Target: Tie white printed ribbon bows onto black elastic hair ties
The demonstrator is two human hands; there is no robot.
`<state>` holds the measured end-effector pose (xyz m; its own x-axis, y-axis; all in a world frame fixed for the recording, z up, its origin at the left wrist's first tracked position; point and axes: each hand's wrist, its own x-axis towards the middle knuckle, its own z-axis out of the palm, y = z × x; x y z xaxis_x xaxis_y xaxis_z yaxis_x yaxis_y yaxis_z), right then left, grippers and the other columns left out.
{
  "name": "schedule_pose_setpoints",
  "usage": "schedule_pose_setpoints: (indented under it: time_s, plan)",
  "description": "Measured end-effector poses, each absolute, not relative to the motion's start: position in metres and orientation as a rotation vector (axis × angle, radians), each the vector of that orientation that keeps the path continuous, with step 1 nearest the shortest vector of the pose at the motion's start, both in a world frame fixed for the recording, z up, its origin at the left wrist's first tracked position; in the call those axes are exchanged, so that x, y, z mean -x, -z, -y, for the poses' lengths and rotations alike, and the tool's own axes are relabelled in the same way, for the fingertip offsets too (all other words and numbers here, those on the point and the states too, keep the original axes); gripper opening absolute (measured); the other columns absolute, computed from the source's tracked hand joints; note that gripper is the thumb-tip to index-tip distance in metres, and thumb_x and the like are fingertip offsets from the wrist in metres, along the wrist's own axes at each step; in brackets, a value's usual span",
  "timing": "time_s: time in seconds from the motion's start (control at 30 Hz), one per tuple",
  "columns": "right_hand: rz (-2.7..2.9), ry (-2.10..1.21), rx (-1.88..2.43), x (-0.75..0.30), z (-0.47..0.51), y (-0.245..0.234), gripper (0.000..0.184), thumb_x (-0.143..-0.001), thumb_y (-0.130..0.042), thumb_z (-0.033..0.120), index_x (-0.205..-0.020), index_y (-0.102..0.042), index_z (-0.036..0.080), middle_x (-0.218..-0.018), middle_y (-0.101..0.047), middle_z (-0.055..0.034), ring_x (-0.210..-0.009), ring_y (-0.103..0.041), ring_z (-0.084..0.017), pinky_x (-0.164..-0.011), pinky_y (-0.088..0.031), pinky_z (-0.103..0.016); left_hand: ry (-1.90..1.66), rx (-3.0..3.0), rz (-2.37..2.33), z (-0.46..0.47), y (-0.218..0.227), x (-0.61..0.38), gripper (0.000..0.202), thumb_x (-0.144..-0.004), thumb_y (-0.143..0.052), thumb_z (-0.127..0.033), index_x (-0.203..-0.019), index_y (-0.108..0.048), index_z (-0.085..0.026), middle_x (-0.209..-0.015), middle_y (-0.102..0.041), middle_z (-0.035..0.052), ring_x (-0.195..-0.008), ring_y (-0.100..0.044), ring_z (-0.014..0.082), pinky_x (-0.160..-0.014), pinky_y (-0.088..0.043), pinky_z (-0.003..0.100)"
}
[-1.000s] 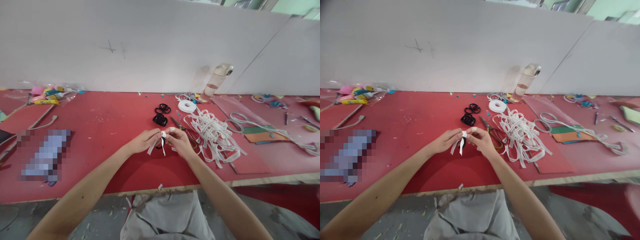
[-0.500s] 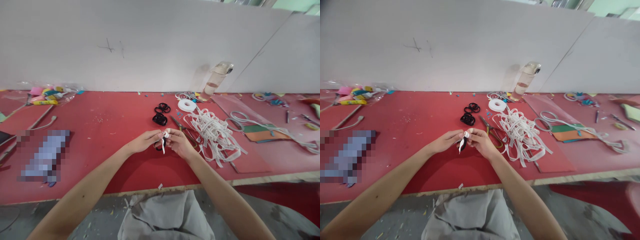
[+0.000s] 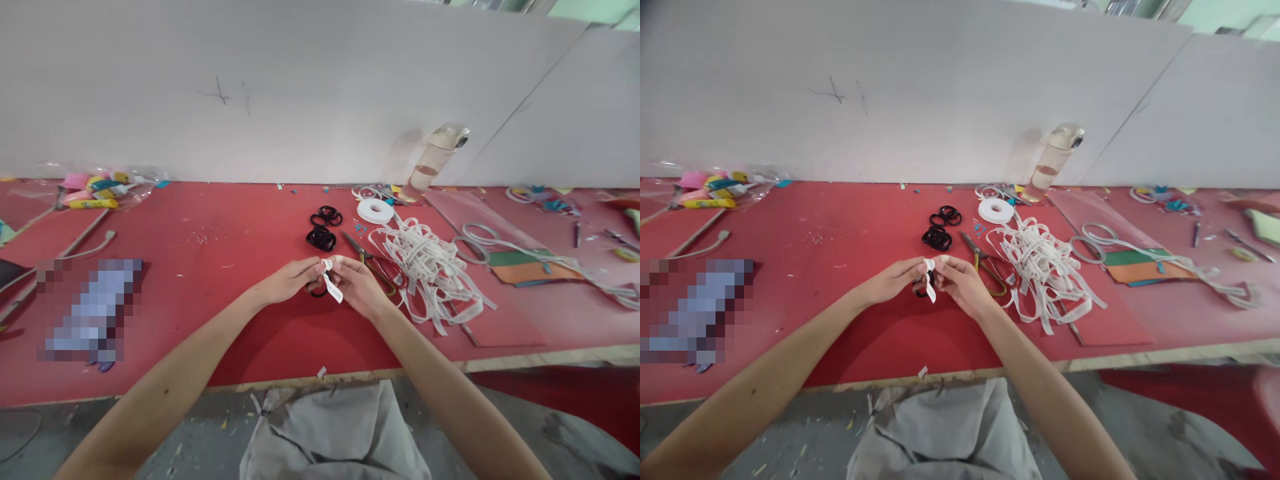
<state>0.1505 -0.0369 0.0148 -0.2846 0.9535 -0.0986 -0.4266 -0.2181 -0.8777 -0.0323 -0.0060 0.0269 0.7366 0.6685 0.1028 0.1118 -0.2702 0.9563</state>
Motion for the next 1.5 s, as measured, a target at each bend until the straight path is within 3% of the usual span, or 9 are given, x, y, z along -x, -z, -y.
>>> schedule_pose_setpoints:
  time_s: [0.13,0.47,0.73,1.13,1.33,1.5]
  plan:
    - [0.909,-1.731,0.8,-0.152,0.038,-0.016,0.029,-0.071,-0.079,0.039,-0.069,-0.061,0.016,-0.058,-0.042,0.0039,-0.056,-0.046,-0.008,-0.055,-0.042,-0.022,-0.577,-1.73,-0.568,0.008,-0.027,0.03,0.042,-0.099,-0.032,-0.05,-0.091,-0.055,-0.016,-0.071,-0.048,-0.0013,-0.067,-0.045,0.0117,-0.07,-0.041,0.027]
    - [0.922,-1.78,0.809,-0.152,0.035,-0.008,0.033,-0.077,-0.076,0.041,-0.066,-0.057,0.016,-0.057,-0.036,0.0058,-0.052,-0.044,-0.007,-0.054,-0.041,-0.022,-0.523,-1.904,-0.581,0.003,-0.026,0.033,0.038,-0.1,-0.031,-0.047,-0.081,-0.046,-0.018,-0.07,-0.047,-0.003,-0.065,-0.045,0.0104,-0.068,-0.039,0.025]
    - [0.923,-1.743,0.897,-0.149,0.035,-0.01,0.04,-0.074,-0.076,0.046,-0.064,-0.051,0.016,-0.056,-0.037,0.0068,-0.049,-0.041,-0.005,-0.05,-0.039,-0.019,-0.516,-2.334,-0.727,0.001,-0.025,0.034,0.04,-0.101,-0.027,-0.046,-0.088,-0.052,-0.019,-0.079,-0.059,0.0016,-0.074,-0.053,0.0149,-0.07,-0.039,0.026]
    - [1.502,-1.372,1.105,-0.151,0.035,-0.012,0.046,-0.085,-0.057,0.058,-0.064,-0.046,0.019,-0.055,-0.045,0.0049,-0.049,-0.042,-0.008,-0.053,-0.033,-0.023,-0.42,-3.078,-0.76,-0.003,-0.026,0.039,0.04,-0.103,-0.023,-0.035,-0.089,-0.055,-0.015,-0.079,-0.063,0.0051,-0.074,-0.058,0.0193,-0.079,-0.038,0.035]
    - [1.651,-1.238,1.175,-0.152,0.037,-0.011,0.039,-0.09,-0.05,0.051,-0.068,-0.044,0.02,-0.052,-0.043,0.0062,-0.047,-0.039,-0.008,-0.049,-0.03,-0.022,-0.41,-3.125,-0.738,-0.003,-0.026,0.039,0.037,-0.103,-0.024,-0.033,-0.09,-0.054,-0.016,-0.081,-0.063,0.0045,-0.073,-0.058,0.0184,-0.078,-0.036,0.035]
    - [1.765,-1.027,1.215,-0.151,0.039,-0.012,0.033,-0.091,-0.049,0.041,-0.068,-0.04,0.02,-0.058,-0.041,0.0058,-0.054,-0.038,-0.008,-0.055,-0.03,-0.022,-0.39,-3.154,-0.764,-0.005,-0.026,0.041,0.04,-0.104,-0.022,-0.033,-0.088,-0.055,-0.015,-0.079,-0.062,0.0049,-0.072,-0.056,0.0184,-0.079,-0.036,0.035]
